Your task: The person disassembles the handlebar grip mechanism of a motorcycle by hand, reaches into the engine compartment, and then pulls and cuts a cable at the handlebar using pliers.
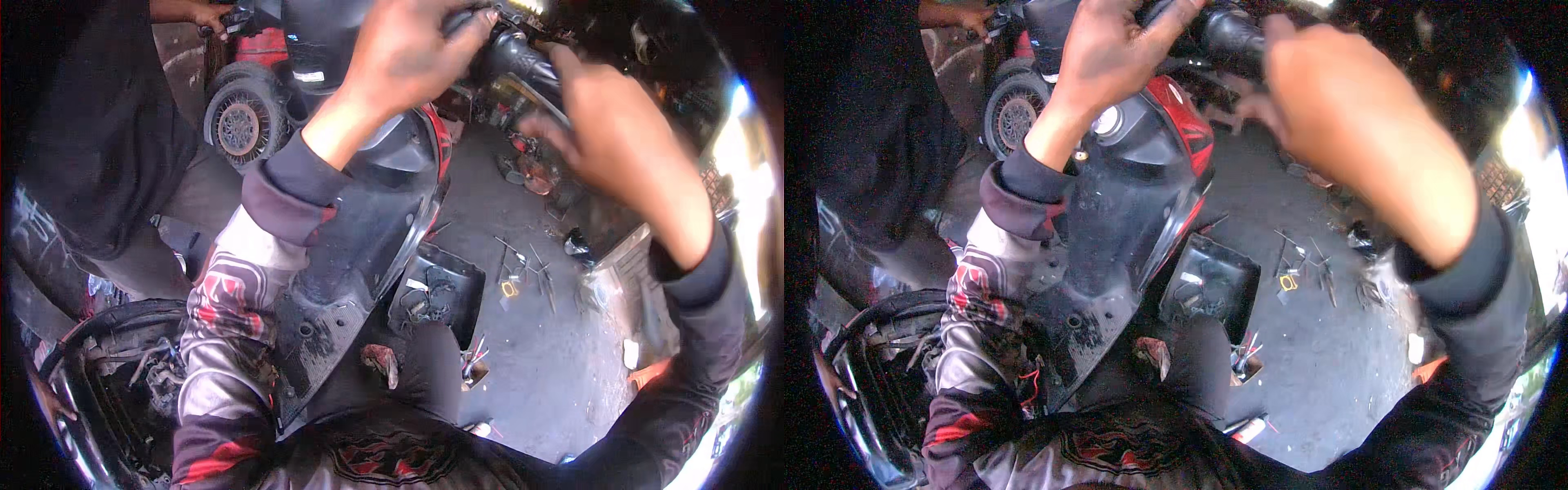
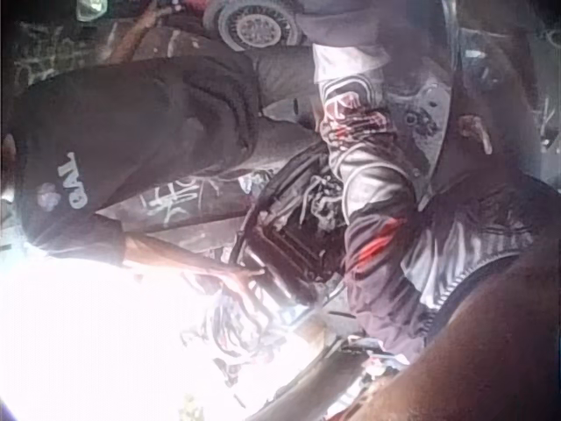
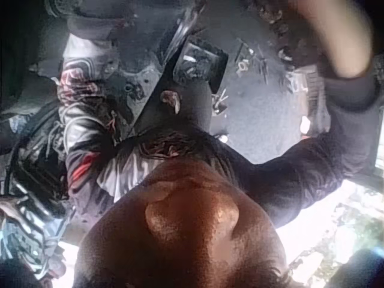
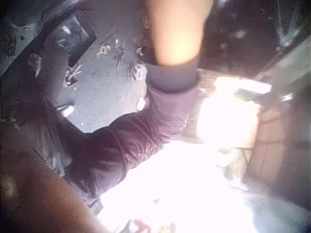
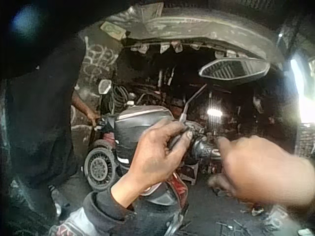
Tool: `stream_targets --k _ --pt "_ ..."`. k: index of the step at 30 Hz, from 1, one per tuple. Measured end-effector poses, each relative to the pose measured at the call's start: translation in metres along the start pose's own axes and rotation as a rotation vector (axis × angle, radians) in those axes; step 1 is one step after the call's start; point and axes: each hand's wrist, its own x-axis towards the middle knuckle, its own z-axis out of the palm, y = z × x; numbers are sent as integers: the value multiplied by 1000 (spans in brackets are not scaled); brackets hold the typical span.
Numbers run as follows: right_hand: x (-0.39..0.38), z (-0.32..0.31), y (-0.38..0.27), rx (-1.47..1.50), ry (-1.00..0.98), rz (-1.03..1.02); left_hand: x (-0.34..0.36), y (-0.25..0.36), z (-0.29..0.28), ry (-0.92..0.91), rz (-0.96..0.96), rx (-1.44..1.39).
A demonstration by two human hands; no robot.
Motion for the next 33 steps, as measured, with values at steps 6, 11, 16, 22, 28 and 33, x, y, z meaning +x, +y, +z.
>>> stream_targets --k 6,11,16,22,28,33 --pt "12 -10 39 966 -150 105 -2 -2 7 99 98 29" --pt "22 -10 42 1283 -791 381 0 3 3 15 -24 69" --pt "7 -4 9 45 -117 2 3 6 -2 -47 -22 91" --pt "0 17 -7 -213 93 -4 4 11 -3 -17 -101 35" --pt "-4 0 -9 -347 191 -20 10 4 -6 -107 -80 15" --pt "12 -27 30 798 -165 53 10 4 -7 -93 -11 77"
